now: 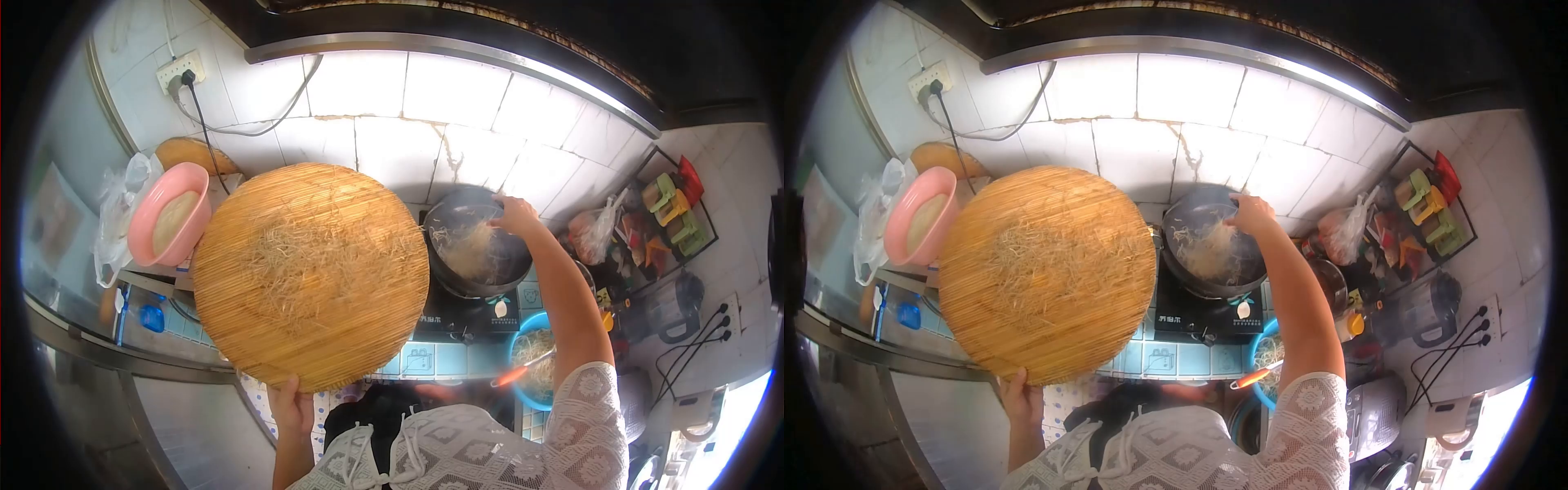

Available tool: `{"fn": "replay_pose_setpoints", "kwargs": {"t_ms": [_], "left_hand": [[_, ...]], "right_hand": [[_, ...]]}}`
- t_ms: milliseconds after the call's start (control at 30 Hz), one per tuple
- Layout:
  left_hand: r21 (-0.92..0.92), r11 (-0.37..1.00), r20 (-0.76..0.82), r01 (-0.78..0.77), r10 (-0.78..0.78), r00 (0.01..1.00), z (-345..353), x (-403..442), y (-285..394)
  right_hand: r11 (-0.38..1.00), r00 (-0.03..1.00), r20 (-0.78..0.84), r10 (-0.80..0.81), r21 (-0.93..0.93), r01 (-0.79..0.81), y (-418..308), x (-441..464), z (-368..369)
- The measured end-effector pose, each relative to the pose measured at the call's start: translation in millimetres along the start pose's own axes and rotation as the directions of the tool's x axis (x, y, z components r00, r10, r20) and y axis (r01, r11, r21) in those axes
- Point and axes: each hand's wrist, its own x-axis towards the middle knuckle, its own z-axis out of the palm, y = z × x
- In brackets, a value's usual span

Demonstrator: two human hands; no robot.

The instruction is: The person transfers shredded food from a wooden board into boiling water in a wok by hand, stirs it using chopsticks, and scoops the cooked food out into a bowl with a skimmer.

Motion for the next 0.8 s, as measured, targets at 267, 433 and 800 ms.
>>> {"fn": "replay_pose_setpoints", "kwargs": {"t_ms": [267, 433, 800], "left_hand": [[-0.039, 0.984, -0.201, -0.176, 0.165, 0.966, -49.3, 30.7, 53.6], [0.023, 0.946, -0.266, -0.324, 0.318, 0.91, -76.5, 70.8, 101.2], [-0.029, 0.886, -0.214, -0.464, 0.447, 0.868, -105.8, 163.4, 140.9]], "right_hand": [[0.994, 0.948, -0.307, -0.077, 0.051, 0.097, -12.7, -28.2, -46.5], [0.936, 0.901, -0.38, -0.211, 0.185, 0.298, -13.0, -95.7, -89.0], [0.829, 0.922, -0.321, -0.218, 0.438, 0.349, 13.6, -138.8, -4.7]]}}
